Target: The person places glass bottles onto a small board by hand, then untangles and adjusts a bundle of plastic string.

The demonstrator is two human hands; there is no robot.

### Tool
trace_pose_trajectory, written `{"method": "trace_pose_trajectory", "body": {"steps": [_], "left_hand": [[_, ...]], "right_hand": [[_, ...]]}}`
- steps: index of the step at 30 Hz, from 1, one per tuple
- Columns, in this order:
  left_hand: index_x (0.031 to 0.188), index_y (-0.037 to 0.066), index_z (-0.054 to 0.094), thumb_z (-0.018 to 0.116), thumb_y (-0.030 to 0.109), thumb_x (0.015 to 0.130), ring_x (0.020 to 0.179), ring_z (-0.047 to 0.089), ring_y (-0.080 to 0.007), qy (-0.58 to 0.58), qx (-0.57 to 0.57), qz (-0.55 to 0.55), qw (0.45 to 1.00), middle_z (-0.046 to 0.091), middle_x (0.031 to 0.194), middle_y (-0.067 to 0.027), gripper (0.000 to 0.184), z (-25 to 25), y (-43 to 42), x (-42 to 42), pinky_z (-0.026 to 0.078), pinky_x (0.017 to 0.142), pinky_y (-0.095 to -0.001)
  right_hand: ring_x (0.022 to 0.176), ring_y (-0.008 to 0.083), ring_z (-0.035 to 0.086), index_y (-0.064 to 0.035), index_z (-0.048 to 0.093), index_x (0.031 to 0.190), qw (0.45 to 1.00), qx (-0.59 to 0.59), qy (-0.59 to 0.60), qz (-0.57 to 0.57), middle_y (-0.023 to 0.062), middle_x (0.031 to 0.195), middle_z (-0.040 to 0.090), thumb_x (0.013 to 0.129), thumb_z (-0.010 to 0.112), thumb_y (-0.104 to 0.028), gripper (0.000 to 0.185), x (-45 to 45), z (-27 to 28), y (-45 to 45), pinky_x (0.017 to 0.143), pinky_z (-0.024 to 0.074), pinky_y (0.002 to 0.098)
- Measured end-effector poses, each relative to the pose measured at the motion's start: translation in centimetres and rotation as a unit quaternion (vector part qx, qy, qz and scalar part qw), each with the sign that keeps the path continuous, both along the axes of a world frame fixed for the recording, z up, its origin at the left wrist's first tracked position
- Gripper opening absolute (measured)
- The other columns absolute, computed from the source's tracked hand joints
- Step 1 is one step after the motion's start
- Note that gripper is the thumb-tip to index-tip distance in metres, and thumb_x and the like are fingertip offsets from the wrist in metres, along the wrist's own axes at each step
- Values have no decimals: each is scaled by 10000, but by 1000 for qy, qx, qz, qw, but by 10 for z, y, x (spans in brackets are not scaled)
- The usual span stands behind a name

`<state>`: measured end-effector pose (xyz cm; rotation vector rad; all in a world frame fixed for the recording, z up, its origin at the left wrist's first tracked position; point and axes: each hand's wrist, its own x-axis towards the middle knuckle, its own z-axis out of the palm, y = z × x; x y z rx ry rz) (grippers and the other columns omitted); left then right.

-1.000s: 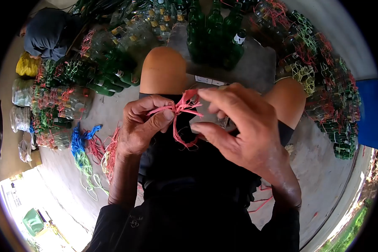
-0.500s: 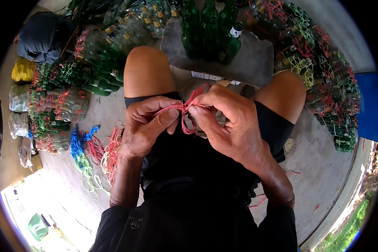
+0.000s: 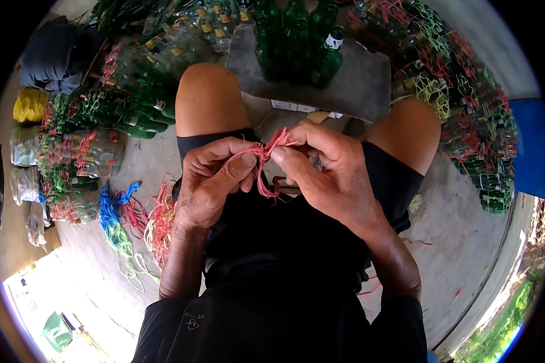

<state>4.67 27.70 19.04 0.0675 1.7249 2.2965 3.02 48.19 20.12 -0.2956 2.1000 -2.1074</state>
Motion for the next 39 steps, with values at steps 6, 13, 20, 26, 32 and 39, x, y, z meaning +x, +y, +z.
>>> {"method": "trace_pose_trajectory", "body": {"steps": [6,13,20,26,32,39], "left_hand": [[1129,-20,732,661,103,1031,645,520,-65,12,-11,-22,1000,634,754,-12,173,-6,2,-1,333,554,-218],[1119,-4,723,603,141,1066,577,402,-18,-2,-27,-46,999,621,732,-16,196,2,6,-2,262,522,-210],[1117,7,714,572,165,1079,555,343,-11,-20,19,-50,998,617,736,-17,216,0,7,-3,221,506,-211],[1125,7,707,575,167,1071,564,350,-15,-47,20,-43,998,620,762,-22,214,1,6,-3,226,511,-210],[1141,2,705,599,188,1063,573,359,-19,-43,28,-28,998,625,776,-24,228,-1,6,-2,233,517,-209],[1148,4,720,604,155,1065,562,334,-8,-30,17,-8,999,626,778,-25,208,-6,7,0,220,508,-204]], "right_hand": [[751,70,662,23,677,985,998,15,61,-19,33,837,686,951,731,-34,85,2,-5,-3,659,546,235],[681,53,639,16,691,1007,1000,19,-9,13,39,819,698,973,724,-73,101,-1,-2,8,580,480,219],[643,59,639,1,700,1034,999,-5,-37,6,28,817,699,999,702,-118,124,-4,-10,7,550,461,207],[650,61,648,-2,706,1052,997,-23,-68,14,25,825,705,991,706,-112,126,-5,-14,10,555,470,206],[660,45,640,8,699,1050,999,-11,-35,1,30,813,699,993,689,-83,108,-2,-14,7,557,467,199],[655,18,599,20,690,1032,1000,-3,-3,-7,11,753,661,996,675,-58,87,1,-14,2,549,441,190]]}}
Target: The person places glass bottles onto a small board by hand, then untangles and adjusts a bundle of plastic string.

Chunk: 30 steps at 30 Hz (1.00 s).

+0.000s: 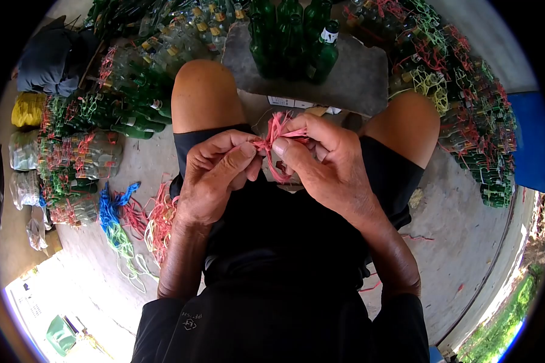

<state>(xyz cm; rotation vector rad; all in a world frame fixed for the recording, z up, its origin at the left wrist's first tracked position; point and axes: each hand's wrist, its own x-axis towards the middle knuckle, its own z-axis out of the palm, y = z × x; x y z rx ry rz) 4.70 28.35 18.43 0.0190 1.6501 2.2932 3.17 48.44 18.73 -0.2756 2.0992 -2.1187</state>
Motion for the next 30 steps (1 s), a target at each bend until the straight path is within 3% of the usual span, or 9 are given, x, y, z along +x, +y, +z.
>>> {"method": "trace_pose_trajectory", "body": {"steps": [13,22,30], "left_hand": [[1142,1,719,637,124,1047,569,359,3,35,-29,43,998,645,770,-18,175,-4,5,3,242,510,-182],[1127,-25,712,652,81,1038,692,527,-63,71,-56,48,995,653,804,-15,151,-15,6,5,397,622,-213],[1106,-34,734,676,75,1022,668,513,-66,53,-65,74,994,628,766,1,149,-13,10,10,398,601,-227]], "right_hand": [[656,8,583,17,706,1052,1000,-3,18,-17,-8,724,639,997,686,-74,108,0,-5,-2,565,440,196],[624,14,572,13,693,1006,1000,27,6,-11,-8,713,635,1012,687,-100,113,3,-5,4,540,424,203],[630,32,574,17,671,1033,999,8,35,-30,6,757,629,1026,673,-103,120,8,-13,5,548,428,207]]}}
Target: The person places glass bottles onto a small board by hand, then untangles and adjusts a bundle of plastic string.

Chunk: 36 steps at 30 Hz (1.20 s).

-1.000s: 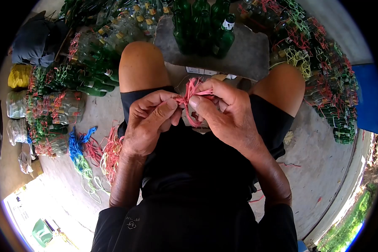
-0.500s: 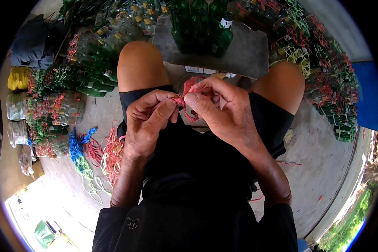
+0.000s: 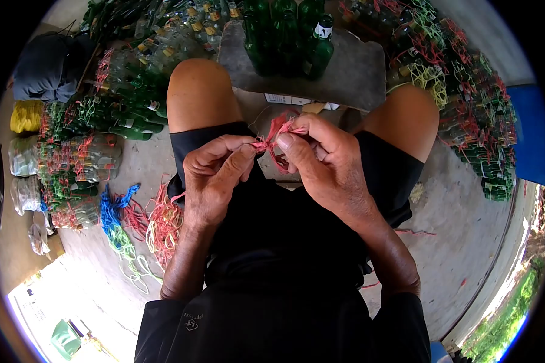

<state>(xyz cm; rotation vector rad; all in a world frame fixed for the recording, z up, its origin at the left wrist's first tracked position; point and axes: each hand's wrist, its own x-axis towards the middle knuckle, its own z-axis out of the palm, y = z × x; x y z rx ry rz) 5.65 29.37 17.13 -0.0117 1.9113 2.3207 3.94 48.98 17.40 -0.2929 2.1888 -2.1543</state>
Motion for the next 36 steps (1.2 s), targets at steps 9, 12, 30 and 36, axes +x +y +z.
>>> {"method": "trace_pose_trajectory", "body": {"steps": [9,12,30,36], "left_hand": [[1061,-25,751,688,97,1018,647,480,-36,-28,1,3,1000,605,739,23,144,2,-3,2,359,568,-215],[1078,-25,741,679,122,1028,629,458,-40,0,-15,1,1000,593,714,20,166,-4,-2,2,331,549,-223],[1151,-36,720,684,108,1027,765,570,-61,31,-32,-62,997,677,868,-9,193,1,0,-7,442,668,-209],[1136,-25,750,692,85,1019,833,599,-25,-28,20,-41,999,730,914,4,171,4,-3,-4,488,745,-200]], "right_hand": [[642,40,584,21,659,1029,1000,-5,1,-28,10,766,621,1023,681,-103,126,0,-2,6,567,462,205],[656,57,585,29,651,1029,1000,-9,-10,-14,21,798,622,1027,666,-90,119,0,-2,8,595,477,220],[677,12,563,12,668,1008,1000,-8,21,13,-11,767,623,1030,665,-85,99,1,4,3,575,443,194],[655,8,559,8,670,1007,1000,-20,1,12,-13,748,613,1034,662,-94,106,2,7,1,558,426,193]]}}
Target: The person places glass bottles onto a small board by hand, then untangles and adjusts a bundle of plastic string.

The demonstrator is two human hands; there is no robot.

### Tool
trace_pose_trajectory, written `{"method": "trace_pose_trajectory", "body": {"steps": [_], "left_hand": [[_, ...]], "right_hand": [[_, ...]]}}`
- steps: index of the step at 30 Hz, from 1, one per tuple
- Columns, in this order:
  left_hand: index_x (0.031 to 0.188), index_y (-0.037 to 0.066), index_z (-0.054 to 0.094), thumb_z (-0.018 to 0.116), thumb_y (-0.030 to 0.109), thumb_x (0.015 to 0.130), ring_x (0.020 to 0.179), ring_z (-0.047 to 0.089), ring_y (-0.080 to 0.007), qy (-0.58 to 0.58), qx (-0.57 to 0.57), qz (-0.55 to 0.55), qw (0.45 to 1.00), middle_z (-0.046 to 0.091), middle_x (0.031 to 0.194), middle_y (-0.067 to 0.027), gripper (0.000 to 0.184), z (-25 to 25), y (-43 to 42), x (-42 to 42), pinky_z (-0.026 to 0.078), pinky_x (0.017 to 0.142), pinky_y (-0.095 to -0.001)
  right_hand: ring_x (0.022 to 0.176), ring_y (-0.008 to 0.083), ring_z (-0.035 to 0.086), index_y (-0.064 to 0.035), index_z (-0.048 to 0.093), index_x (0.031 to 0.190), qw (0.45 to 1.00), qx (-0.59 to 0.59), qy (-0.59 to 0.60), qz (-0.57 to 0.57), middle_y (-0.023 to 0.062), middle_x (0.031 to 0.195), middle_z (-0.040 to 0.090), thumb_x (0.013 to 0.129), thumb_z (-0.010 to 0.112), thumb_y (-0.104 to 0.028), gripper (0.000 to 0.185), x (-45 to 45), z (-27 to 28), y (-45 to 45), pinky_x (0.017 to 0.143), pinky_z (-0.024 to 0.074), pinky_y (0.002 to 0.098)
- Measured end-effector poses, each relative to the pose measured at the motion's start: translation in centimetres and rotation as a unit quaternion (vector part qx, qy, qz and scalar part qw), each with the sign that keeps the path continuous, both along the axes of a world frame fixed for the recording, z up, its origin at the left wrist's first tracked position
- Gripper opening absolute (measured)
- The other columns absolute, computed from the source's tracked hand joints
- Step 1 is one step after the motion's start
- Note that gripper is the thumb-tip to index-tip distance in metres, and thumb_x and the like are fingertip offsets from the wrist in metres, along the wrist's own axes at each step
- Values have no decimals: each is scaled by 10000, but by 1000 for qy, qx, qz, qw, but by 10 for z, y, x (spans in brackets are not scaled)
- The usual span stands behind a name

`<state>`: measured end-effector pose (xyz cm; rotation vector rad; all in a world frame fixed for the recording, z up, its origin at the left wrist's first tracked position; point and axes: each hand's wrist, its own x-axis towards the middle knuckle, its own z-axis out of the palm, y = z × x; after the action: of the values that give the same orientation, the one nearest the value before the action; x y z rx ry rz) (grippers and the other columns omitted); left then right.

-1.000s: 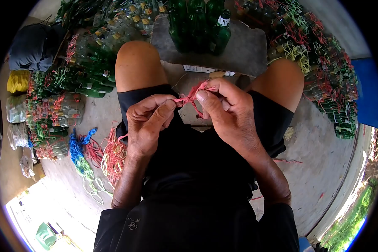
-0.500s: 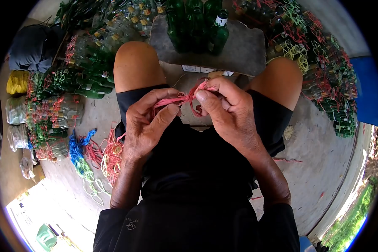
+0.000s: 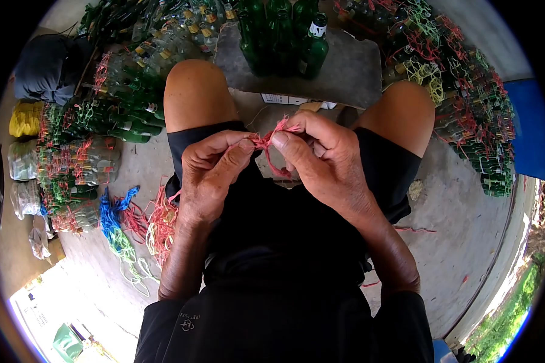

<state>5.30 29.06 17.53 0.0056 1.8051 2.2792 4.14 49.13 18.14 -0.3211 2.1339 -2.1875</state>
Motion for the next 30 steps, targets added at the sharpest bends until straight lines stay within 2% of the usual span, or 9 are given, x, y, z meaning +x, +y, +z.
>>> {"method": "trace_pose_trajectory", "body": {"steps": [7,10,13,16,20,24,28,30], "left_hand": [[1090,-27,769,701,89,1014,807,588,-22,-15,-10,18,1000,725,883,8,155,7,3,2,474,722,-195],[1103,1,776,716,128,1008,645,448,-7,-6,-45,13,999,644,753,48,170,5,3,3,317,555,-182],[1105,3,775,707,127,1014,632,446,-5,36,-52,33,997,642,740,50,168,-1,6,5,316,553,-181],[1090,-35,763,696,77,1016,773,560,-15,14,-41,23,999,695,853,25,151,5,3,7,453,687,-190],[1090,-39,757,701,72,1011,793,574,-23,-14,-40,24,999,696,869,21,147,5,-3,6,464,705,-190],[1102,-39,750,707,55,1002,846,623,-42,-22,-34,18,999,721,911,-9,143,4,-3,7,502,753,-198],[1186,-25,717,743,16,963,882,651,-60,47,-3,17,999,733,989,-36,228,-3,2,7,524,780,-205],[1234,-13,692,765,0,939,877,639,-58,60,-23,20,998,722,1026,-36,305,0,3,7,517,777,-200]], "right_hand": [[608,3,556,4,674,963,998,56,4,-22,-23,699,594,1020,677,-91,111,-1,-1,2,520,409,195],[603,-2,557,1,678,952,998,41,19,-46,-28,685,591,1012,685,-89,109,0,-4,-1,515,400,191],[605,1,565,6,683,961,998,46,23,-44,-31,680,593,1009,689,-85,103,0,-8,1,518,407,192],[629,12,581,14,687,989,998,55,-1,-23,-19,718,615,1010,685,-76,92,2,-7,6,540,429,198],[681,28,597,22,685,1052,1000,-8,-8,-6,14,811,655,1018,664,-61,93,4,-6,2,586,459,204],[701,37,598,22,674,1087,999,24,20,19,32,854,668,1029,644,-59,104,4,-8,8,604,466,209],[687,42,595,19,668,1085,1000,22,14,9,27,844,666,1036,637,-70,107,7,-6,5,599,468,212],[680,44,594,18,665,1076,1000,27,3,9,26,842,665,1039,635,-80,108,8,-5,5,594,467,213]]}}
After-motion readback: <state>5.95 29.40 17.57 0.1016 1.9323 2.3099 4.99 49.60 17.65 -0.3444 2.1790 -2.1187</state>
